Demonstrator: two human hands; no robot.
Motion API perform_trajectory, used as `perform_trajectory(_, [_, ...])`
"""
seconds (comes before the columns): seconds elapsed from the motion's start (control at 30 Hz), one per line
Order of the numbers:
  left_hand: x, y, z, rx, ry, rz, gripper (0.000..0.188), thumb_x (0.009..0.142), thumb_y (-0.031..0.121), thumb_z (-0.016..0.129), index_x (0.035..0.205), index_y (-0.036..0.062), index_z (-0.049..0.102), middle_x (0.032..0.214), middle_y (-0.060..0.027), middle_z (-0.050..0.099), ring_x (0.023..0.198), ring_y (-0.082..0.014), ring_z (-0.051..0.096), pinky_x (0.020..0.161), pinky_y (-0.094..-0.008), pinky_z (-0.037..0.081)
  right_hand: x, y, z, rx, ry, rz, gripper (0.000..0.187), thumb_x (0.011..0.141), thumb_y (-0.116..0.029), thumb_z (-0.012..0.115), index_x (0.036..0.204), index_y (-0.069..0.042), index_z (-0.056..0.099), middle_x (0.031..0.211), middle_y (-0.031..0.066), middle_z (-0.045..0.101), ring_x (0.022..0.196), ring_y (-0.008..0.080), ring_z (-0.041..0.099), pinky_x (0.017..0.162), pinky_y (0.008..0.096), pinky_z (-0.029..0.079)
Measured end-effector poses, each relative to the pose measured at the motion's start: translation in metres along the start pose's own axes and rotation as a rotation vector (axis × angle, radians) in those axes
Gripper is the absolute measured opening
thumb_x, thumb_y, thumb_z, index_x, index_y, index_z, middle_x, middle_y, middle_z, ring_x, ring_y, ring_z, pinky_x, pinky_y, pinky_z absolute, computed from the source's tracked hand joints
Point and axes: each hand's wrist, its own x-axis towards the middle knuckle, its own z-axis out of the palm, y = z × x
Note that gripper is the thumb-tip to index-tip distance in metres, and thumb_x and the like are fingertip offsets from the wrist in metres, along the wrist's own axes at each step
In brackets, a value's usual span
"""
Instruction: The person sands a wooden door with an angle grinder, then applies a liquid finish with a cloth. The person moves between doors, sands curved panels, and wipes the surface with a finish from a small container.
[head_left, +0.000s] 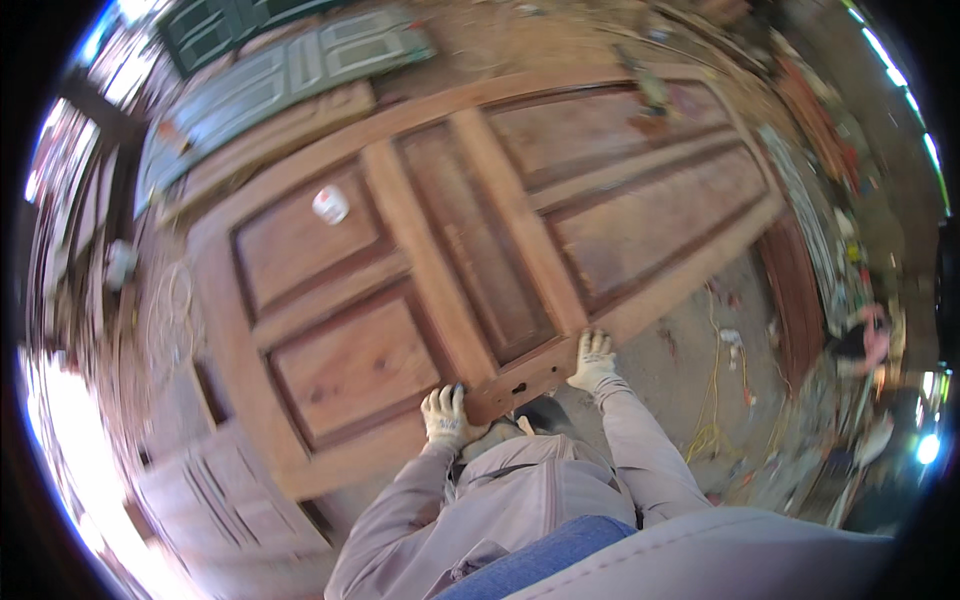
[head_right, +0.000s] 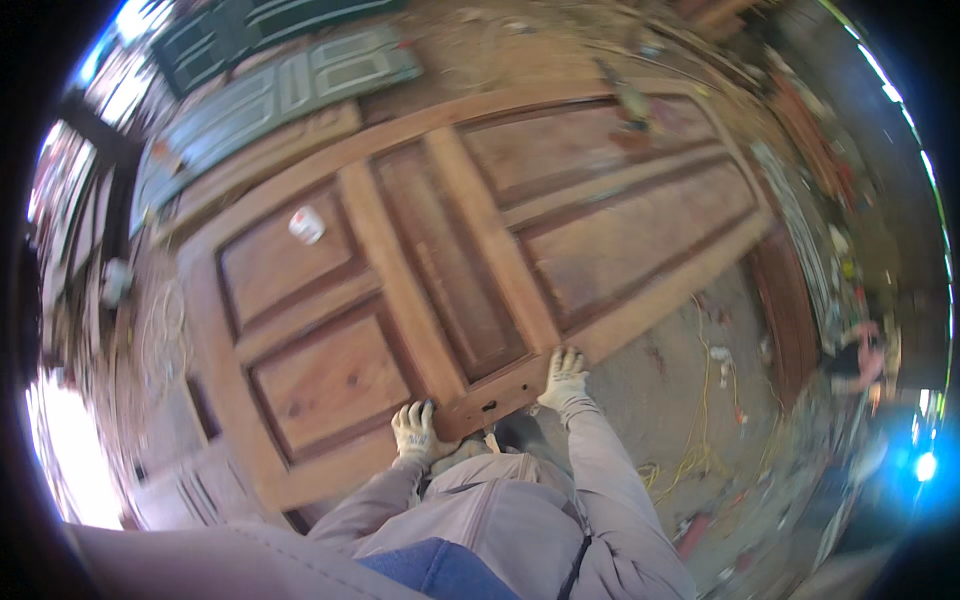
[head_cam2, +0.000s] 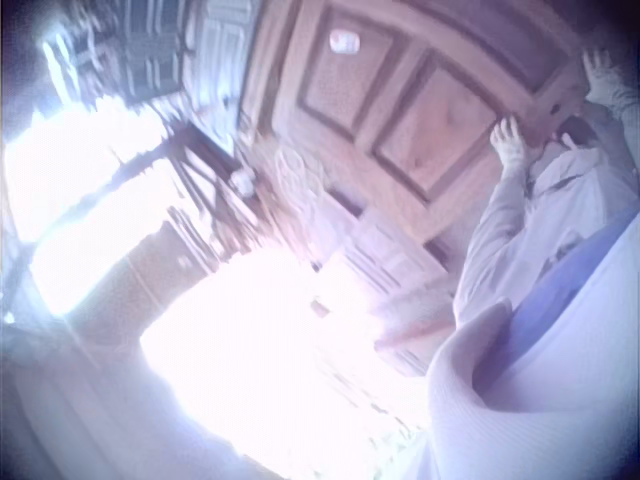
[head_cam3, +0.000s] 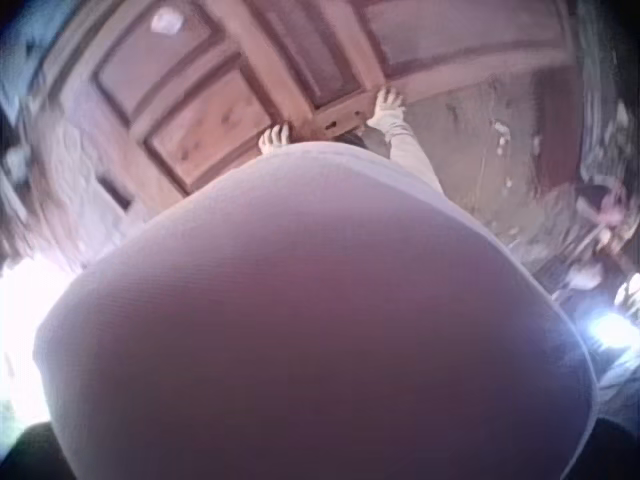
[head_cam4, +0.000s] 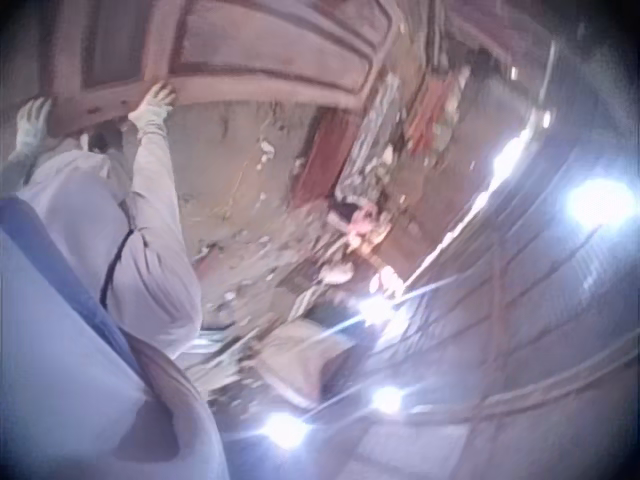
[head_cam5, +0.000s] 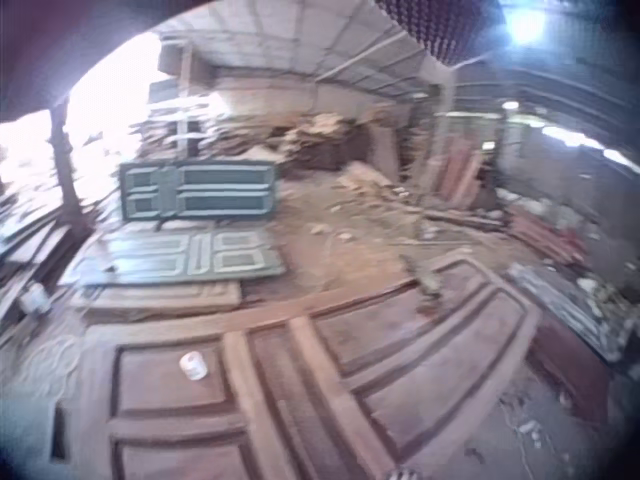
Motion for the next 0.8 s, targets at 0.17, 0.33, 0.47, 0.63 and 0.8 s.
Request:
perform_trajectory(0.17, [-0.01, -0.005, 0.011, 0.141, -0.006, -0.028, 0.11, 0.05, 0.061, 0.085, 0.137, 0.0074, 0.044, 0.132, -0.0172, 0.045, 0.128, -0.0406, 0.036, 0.107, -0.0575, 0.029, -0.03, 0.031, 0.047, 0.405, 0.228, -0.169, 0.064, 0.085, -0.044, 0.067, 0.141, -0.019, 0.051, 0.158, 0.0146, 0.033, 0.144, 0.0351, 0.034, 0.112, 0.0567, 0.035])
perform_trajectory(0.33, [-0.013, -0.012, 0.027, 0.205, 0.083, 0.04, 0.119, 0.045, 0.066, 0.085, 0.138, 0.0064, 0.042, 0.133, -0.0189, 0.044, 0.13, -0.0414, 0.035, 0.108, -0.0586, 0.029, -0.1, 0.094, 0.167, 0.812, 0.328, 0.154, 0.025, 0.087, -0.026, 0.057, 0.099, -0.009, 0.07, 0.113, 0.0218, 0.068, 0.106, 0.0406, 0.064, 0.093, 0.0498, 0.049])
perform_trajectory(0.47, [-0.012, -0.024, 0.034, 0.289, 0.159, 0.002, 0.12, 0.046, 0.066, 0.085, 0.141, 0.0058, 0.04, 0.134, -0.019, 0.044, 0.13, -0.0413, 0.036, 0.109, -0.0581, 0.028, -0.176, 0.11, 0.272, 0.943, 0.048, 0.48, 0.031, 0.083, -0.027, 0.057, 0.096, -0.004, 0.074, 0.104, 0.0243, 0.07, 0.099, 0.0434, 0.067, 0.089, 0.0511, 0.052])
perform_trajectory(0.63, [0.002, -0.004, 0.044, 0.37, 0.204, -0.116, 0.119, 0.049, 0.065, 0.084, 0.143, 0.0068, 0.039, 0.136, -0.02, 0.042, 0.131, -0.042, 0.036, 0.109, -0.0571, 0.029, -0.28, 0.072, 0.453, 1.002, -0.427, 0.688, 0.04, 0.082, -0.045, 0.067, 0.105, -0.013, 0.077, 0.111, 0.0155, 0.073, 0.105, 0.0368, 0.068, 0.09, 0.0442, 0.054])
perform_trajectory(0.8, [0.02, 0.044, 0.071, 0.459, 0.247, -0.298, 0.118, 0.052, 0.065, 0.084, 0.144, 0.0078, 0.038, 0.138, -0.021, 0.041, 0.132, -0.0427, 0.036, 0.11, -0.0561, 0.03, -0.266, 0.094, 0.495, 1.181, -0.31, 0.743, 0.041, 0.087, -0.041, 0.06, 0.113, -0.011, 0.073, 0.12, 0.0169, 0.069, 0.113, 0.0373, 0.065, 0.095, 0.0454, 0.052])
